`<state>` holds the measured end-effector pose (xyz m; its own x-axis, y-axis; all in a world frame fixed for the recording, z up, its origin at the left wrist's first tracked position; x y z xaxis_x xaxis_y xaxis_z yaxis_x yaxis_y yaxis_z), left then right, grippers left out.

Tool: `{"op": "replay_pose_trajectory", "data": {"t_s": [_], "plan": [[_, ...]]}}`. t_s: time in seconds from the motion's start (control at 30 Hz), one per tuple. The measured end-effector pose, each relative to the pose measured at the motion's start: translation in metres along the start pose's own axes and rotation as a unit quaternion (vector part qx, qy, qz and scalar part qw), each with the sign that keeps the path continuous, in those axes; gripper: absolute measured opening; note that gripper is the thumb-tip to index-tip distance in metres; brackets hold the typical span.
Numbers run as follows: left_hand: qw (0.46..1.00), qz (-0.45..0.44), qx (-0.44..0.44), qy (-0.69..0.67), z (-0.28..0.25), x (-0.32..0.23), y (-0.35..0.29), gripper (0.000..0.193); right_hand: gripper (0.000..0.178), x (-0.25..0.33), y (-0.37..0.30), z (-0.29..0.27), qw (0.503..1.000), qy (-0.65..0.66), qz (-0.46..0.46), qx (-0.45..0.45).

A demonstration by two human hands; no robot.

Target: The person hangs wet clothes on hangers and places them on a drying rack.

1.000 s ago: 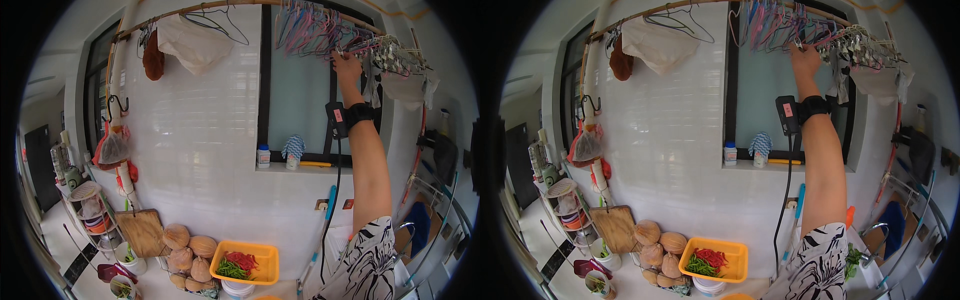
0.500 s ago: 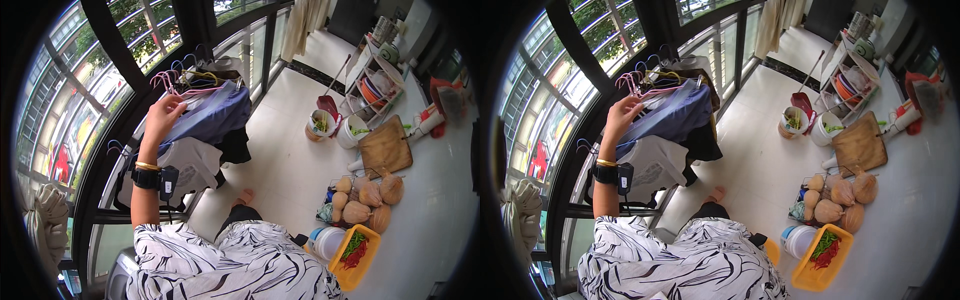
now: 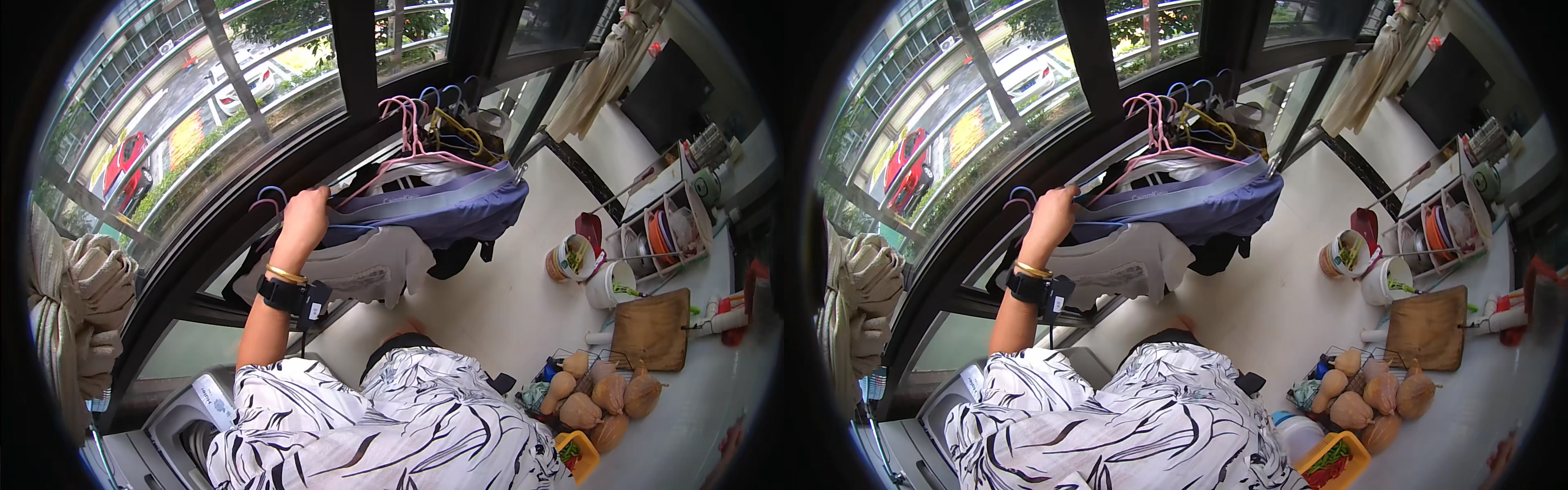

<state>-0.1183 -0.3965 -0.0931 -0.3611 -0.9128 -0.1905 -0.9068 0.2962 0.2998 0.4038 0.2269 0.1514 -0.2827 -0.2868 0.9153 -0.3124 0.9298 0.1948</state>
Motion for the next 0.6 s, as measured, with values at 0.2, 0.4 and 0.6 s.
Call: {"op": "replay_pose_trajectory", "data": {"t_s": [0.2,0.4,0.6], "plan": [[0.998,0.011,0.038,0.053,0.004,0.005,-0.008,0.020,0.018,0.072,-0.074,0.391,0.839,-0.180,-0.315,0.406],[0.995,0.017,-0.016,-0.101,0.024,0.009,-0.001,0.012,0.020,0.105,-0.195,0.578,0.638,-0.133,-0.494,0.575],[0.969,-0.035,-0.024,-0.243,0.019,0.008,-0.002,0.014,0.017,0.125,-0.283,0.658,0.462,-0.111,-0.643,0.601]]}}
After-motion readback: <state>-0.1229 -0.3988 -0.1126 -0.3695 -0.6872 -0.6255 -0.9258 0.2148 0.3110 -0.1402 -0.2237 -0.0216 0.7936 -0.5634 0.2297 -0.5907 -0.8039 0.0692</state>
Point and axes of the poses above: each hand's wrist, its own y-axis towards the middle knuckle, its own z-axis out of the palm, x = y × z, the point moved 4 cm from there along y, towards the middle knuckle, and after that the axes turned 5 degrees about z, right-handed, at the moved point
